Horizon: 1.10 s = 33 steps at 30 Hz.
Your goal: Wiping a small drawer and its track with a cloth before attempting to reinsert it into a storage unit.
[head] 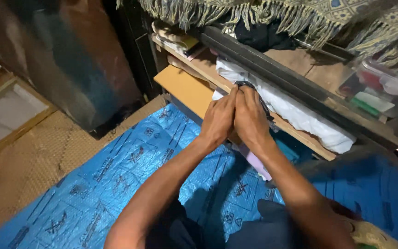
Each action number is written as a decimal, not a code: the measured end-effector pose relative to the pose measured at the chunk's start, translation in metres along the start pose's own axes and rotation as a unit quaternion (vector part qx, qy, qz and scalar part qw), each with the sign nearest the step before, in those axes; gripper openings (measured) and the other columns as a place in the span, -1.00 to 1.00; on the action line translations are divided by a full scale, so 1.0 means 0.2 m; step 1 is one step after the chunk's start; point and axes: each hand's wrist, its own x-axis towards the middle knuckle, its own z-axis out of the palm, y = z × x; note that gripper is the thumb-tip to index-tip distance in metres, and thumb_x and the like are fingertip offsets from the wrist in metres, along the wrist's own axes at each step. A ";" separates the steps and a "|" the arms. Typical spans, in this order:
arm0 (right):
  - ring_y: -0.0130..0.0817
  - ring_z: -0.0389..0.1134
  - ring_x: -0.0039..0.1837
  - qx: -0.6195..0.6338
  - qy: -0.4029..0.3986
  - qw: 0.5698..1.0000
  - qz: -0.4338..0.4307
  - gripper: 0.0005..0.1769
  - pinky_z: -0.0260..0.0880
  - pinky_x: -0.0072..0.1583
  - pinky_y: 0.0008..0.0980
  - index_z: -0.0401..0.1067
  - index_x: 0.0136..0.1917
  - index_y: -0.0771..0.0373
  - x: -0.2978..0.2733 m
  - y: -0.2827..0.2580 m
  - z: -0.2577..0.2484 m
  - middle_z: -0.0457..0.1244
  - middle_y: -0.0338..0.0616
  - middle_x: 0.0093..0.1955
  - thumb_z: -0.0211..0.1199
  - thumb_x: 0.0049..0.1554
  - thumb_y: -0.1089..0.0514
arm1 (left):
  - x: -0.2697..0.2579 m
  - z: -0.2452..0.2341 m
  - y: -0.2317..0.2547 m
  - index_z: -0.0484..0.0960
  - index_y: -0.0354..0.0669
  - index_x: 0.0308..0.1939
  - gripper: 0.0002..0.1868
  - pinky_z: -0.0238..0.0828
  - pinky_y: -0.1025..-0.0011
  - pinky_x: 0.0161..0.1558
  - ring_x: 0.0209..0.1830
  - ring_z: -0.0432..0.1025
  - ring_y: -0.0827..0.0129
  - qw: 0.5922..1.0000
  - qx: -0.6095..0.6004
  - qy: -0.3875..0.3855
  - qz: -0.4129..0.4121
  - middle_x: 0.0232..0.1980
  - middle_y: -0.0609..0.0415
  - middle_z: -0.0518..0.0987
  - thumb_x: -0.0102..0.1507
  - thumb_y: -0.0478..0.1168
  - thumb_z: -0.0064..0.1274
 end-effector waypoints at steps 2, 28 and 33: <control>0.23 0.26 0.34 0.007 -0.020 1.000 0.000 -0.58 0.29 0.37 -0.03 0.31 0.33 0.48 0.01 0.01 0.00 0.19 0.27 0.35 0.10 0.21 0.32 | 0.08 -0.05 0.00 0.15 -0.34 0.51 -0.17 0.30 0.11 0.21 0.23 0.43 0.01 1.000 0.018 -0.002 0.020 0.21 -0.21 0.53 0.15 -0.30 0.05; -0.28 0.22 -0.01 -0.245 0.032 0.930 -0.271 -0.57 0.23 0.03 -0.26 0.45 0.31 0.23 0.07 -0.07 0.38 0.18 -0.21 -0.11 0.16 0.19 0.11 | -0.09 -0.27 -0.90 0.27 -0.24 0.48 -0.27 0.23 -0.05 0.25 0.29 0.28 -0.22 0.982 0.093 0.115 -0.118 0.31 -0.39 0.37 0.24 -0.20 0.12; -0.10 0.32 0.10 -0.170 -0.154 0.959 -0.165 -0.71 0.34 0.12 -0.18 0.44 0.11 0.27 -0.38 0.17 0.55 0.27 -0.02 0.05 0.16 0.13 0.14 | -0.36 -0.16 -1.06 0.29 -0.16 0.43 -0.33 0.29 -0.12 0.22 0.29 0.32 -0.26 0.949 0.132 -0.153 -0.241 0.34 -0.40 0.32 0.29 -0.06 0.12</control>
